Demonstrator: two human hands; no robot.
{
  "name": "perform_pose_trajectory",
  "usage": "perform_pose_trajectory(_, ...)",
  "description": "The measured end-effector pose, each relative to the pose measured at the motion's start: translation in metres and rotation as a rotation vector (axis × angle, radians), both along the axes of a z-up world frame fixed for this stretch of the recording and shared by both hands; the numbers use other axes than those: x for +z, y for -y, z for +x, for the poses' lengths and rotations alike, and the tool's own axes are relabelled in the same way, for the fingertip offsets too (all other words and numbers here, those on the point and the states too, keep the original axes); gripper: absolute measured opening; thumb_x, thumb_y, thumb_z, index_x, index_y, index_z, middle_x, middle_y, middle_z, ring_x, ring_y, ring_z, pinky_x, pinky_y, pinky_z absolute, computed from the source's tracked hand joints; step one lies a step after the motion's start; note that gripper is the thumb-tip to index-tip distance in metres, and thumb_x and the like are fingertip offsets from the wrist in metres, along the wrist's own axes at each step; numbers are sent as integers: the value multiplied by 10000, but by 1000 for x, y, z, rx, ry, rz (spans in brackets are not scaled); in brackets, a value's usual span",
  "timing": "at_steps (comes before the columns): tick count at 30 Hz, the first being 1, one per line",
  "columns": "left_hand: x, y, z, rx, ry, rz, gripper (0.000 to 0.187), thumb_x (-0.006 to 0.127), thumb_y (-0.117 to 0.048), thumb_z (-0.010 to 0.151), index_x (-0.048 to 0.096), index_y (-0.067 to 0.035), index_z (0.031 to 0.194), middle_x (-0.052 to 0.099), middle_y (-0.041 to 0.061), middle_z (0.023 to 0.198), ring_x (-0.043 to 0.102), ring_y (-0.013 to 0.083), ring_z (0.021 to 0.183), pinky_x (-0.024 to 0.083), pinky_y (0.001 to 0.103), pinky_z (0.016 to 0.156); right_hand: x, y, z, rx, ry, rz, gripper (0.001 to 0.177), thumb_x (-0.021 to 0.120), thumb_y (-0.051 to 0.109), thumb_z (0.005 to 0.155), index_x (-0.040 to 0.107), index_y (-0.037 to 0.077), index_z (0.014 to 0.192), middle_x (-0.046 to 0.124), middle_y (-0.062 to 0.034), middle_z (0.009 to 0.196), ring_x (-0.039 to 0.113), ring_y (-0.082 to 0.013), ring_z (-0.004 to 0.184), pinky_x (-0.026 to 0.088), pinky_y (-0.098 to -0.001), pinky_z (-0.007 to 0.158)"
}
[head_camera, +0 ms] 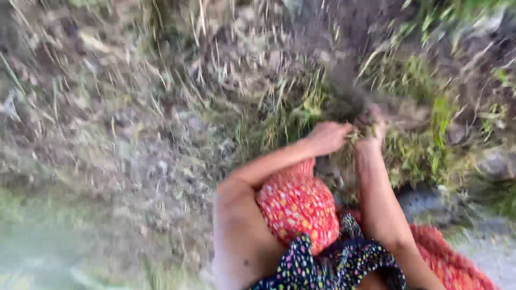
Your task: Pulling weeds from the ground by hand.
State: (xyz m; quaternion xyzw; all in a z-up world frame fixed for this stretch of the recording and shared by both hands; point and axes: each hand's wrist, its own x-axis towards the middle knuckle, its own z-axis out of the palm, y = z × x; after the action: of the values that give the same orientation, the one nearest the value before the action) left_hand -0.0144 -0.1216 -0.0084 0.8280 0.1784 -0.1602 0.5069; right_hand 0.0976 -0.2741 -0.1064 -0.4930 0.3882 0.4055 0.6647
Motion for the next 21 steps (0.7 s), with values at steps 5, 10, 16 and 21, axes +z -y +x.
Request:
perform_pose_trajectory(5,12,-68,2,355,-159,222,255,474,-206,1031,687,-67,1053,664,113,798,601,158,474,465,308,350,77,-27,39,204,74,-190,98,652,242,991,657,146,973,611,85,772,562,-85,642,470,-255,576)
perform_pose_trajectory(10,-6,-103,-15,304,-267,399,479,590,-488,964,686,-19,947,635,87,766,596,136,516,483,247,337,85,-46,22,252,18,48,160,693,203,1060,604,111,963,512,22,706,443,-115,594,364,-284,540)
perform_pose_trajectory(16,-100,-106,-55,545,-681,-204,310,544,-356,1008,722,-112,938,694,60,766,618,175,643,550,365,584,96,-71,9,442,-95,48,127,627,236,1009,645,110,994,574,9,711,504,-121,596,425,-290,553)
perform_pose_trajectory(21,-45,-134,-39,576,-571,-201,349,575,-354,1037,691,-66,877,629,45,748,603,163,678,524,390,682,89,-77,-6,573,-53,29,189,614,237,1054,682,65,1095,650,-9,815,551,-110,649,494,-299,611)
